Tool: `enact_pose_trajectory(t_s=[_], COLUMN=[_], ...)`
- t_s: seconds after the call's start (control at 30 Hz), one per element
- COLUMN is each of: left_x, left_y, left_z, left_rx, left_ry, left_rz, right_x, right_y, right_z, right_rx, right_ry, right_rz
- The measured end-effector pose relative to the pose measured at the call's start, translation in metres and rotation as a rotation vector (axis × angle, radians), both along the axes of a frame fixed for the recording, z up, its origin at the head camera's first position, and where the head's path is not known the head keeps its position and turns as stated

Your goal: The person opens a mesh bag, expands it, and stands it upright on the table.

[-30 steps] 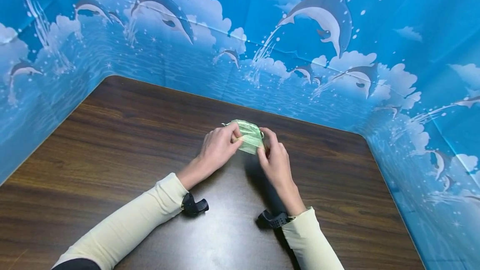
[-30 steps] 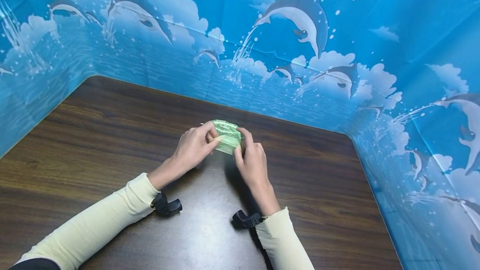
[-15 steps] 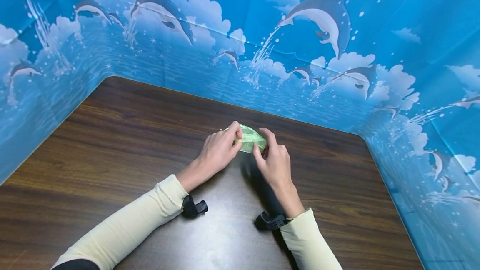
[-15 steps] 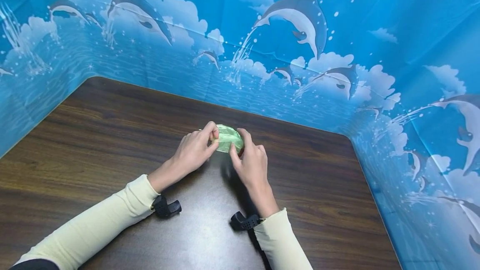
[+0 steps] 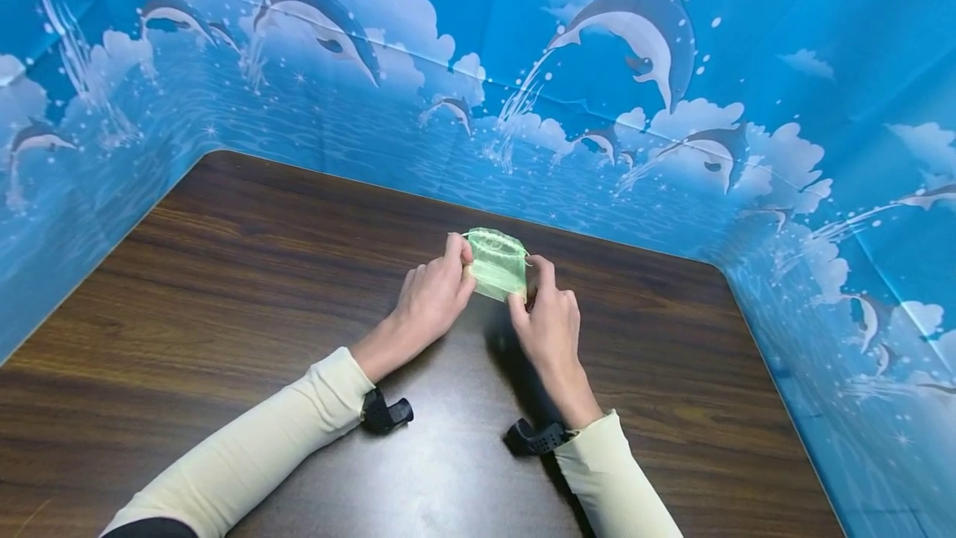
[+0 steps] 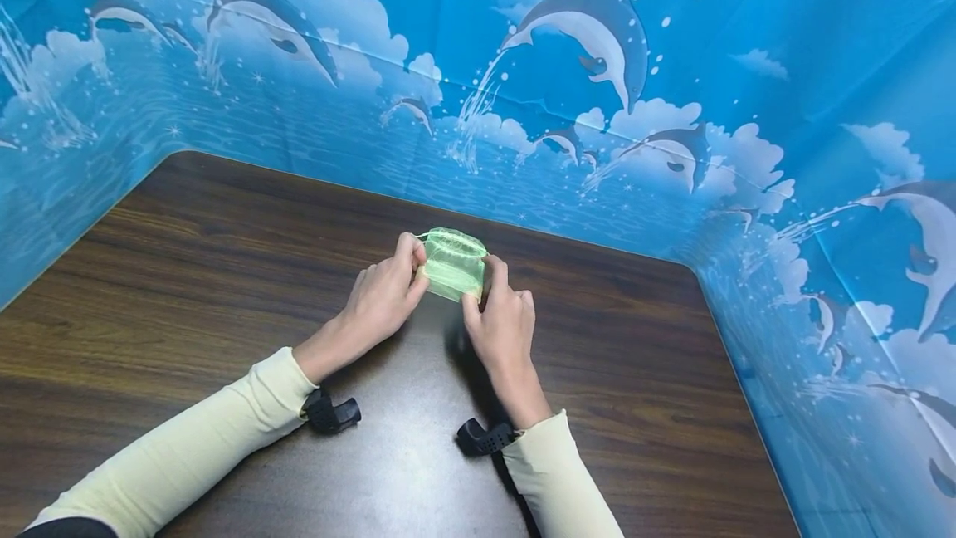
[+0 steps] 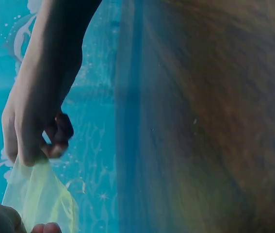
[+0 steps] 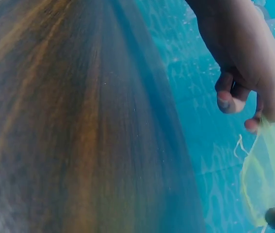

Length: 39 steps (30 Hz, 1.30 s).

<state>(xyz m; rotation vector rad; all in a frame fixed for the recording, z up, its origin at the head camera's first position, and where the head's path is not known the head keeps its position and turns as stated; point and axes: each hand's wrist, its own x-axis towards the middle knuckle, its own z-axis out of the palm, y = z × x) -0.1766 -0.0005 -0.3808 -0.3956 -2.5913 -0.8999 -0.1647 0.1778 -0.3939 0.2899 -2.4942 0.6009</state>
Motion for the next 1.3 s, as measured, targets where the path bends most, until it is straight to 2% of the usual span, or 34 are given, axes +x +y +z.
enact_pose_trajectory(t_s=[0.2,0.27,0.47,0.67,0.9,1.13,1.23,1.3], left_x=[0.003,0.004,0.004,0.002,0.003,0.009,0.009,0.009], left_y=[0.002,0.002,0.000,-0.002,-0.004,0.001,0.001,0.000], left_z=[-0.002,-0.002,-0.006,-0.007,-0.008,-0.010,-0.009,-0.009], left_rx=[-0.038,-0.061,-0.129,-0.153,-0.213,-0.271,-0.272,-0.269], left_ry=[-0.023,-0.030,-0.071,-0.114,-0.044,0.022,0.046,0.043], left_rz=[-0.074,-0.059,0.040,0.025,-0.019,-0.099,-0.094,-0.065], right_x=[0.000,0.000,-0.001,0.001,0.004,0.004,0.002,0.002], right_y=[-0.001,-0.001,-0.003,-0.005,-0.006,-0.003,0.000,0.001], right_z=[-0.002,-0.003,-0.002,-0.004,-0.007,-0.012,-0.014,-0.014], right_rx=[0.024,0.021,0.032,0.119,0.184,0.255,0.253,0.248], right_ry=[-0.082,-0.091,-0.055,-0.022,0.013,-0.060,-0.069,-0.061], right_rz=[0.008,0.007,0.019,0.011,0.002,-0.054,-0.055,-0.049])
